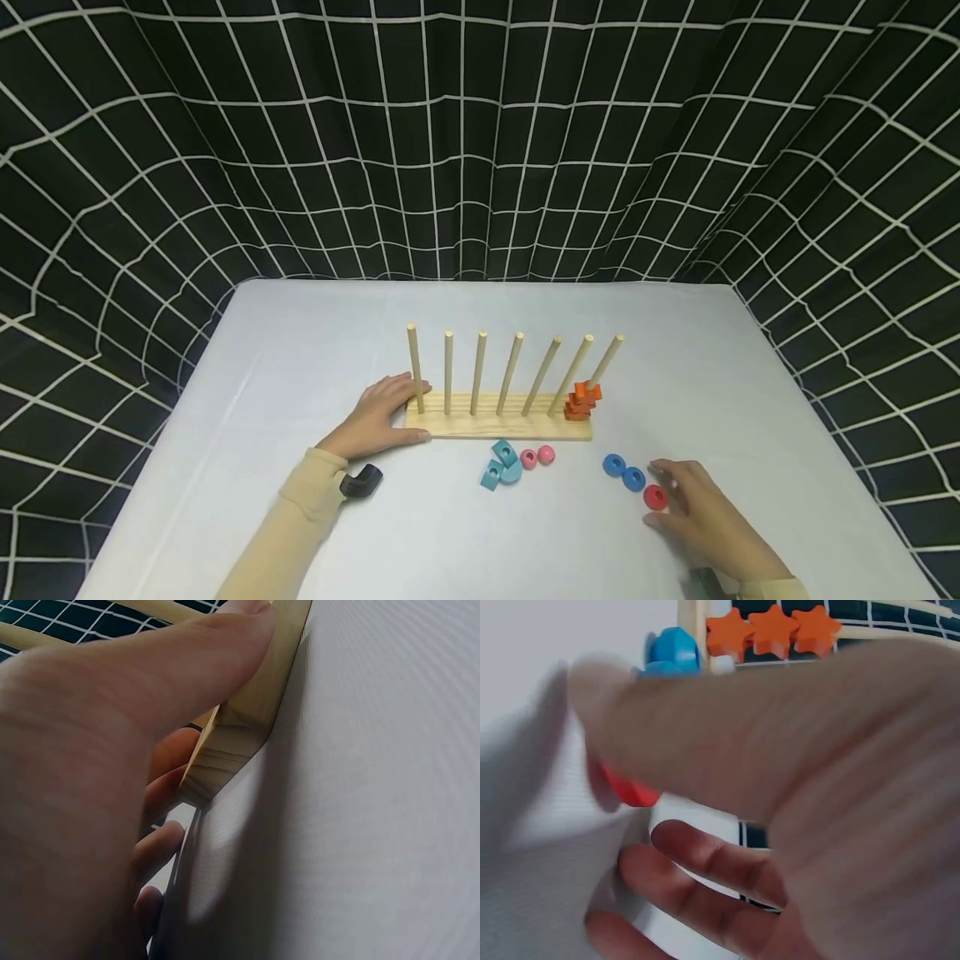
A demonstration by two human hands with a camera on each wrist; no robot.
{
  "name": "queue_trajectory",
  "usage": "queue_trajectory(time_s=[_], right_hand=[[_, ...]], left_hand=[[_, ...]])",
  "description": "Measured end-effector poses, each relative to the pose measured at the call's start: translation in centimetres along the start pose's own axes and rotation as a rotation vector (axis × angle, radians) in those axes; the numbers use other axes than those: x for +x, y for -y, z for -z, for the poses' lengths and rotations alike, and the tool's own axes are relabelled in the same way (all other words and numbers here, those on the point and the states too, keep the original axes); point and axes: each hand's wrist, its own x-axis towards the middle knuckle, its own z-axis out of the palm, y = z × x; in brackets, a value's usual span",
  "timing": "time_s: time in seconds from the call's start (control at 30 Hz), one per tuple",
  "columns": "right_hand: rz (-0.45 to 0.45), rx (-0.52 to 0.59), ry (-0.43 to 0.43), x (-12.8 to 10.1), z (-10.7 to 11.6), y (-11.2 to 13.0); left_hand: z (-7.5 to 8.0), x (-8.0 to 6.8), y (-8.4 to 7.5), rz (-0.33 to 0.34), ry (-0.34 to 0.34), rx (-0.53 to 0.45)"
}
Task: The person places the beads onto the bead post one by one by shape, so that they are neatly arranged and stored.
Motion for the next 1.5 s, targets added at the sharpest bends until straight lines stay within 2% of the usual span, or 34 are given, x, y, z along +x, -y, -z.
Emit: queue_trajectory(time_s=[0.27, 0.4, 0.57, 0.77, 1.0, 1.13, 1.3, 1.5], right_hand=[[-0.027, -0.022, -0.033, 0.0, -0.5, 0.1], [0.019, -0.038, -0.075, -0.4, 0.1, 0.3], [0.139, -0.096, -0.201, -0.8, 1.9, 0.9], [0.388, -0.128, -0.408, -0.5, 5.0, 3.2], [0.594, -0.004, -0.473, 0.4, 8.8, 8.1], [0.715, 0.006, -0.535, 1.5, 10.0, 10.7], [0.774, 0.008, -0.593, 2.8, 10.4, 12.7], [0.754, -0.020, -0.628, 3.9, 10.5, 14.0]], left_hand=[[0.2, -0.1, -0.3, 0.011, 0.000, -0.012], [0.1, -0.1, -0.4, 0.011, 0.005, -0.015], [0.2, 0.0, -0.5, 0.013, 0.002, -0.016], [0.2, 0.0, -0.7, 0.016, 0.004, -0.016], [0.3, -0.1, -0.8, -0.002, 0.002, -0.023], [0.4, -0.2, -0.7, -0.004, -0.008, -0.022], [0.3, -0.2, -0.6, -0.004, -0.005, -0.019], [0.0, -0.1, -0.1, -0.013, -0.009, -0.007]])
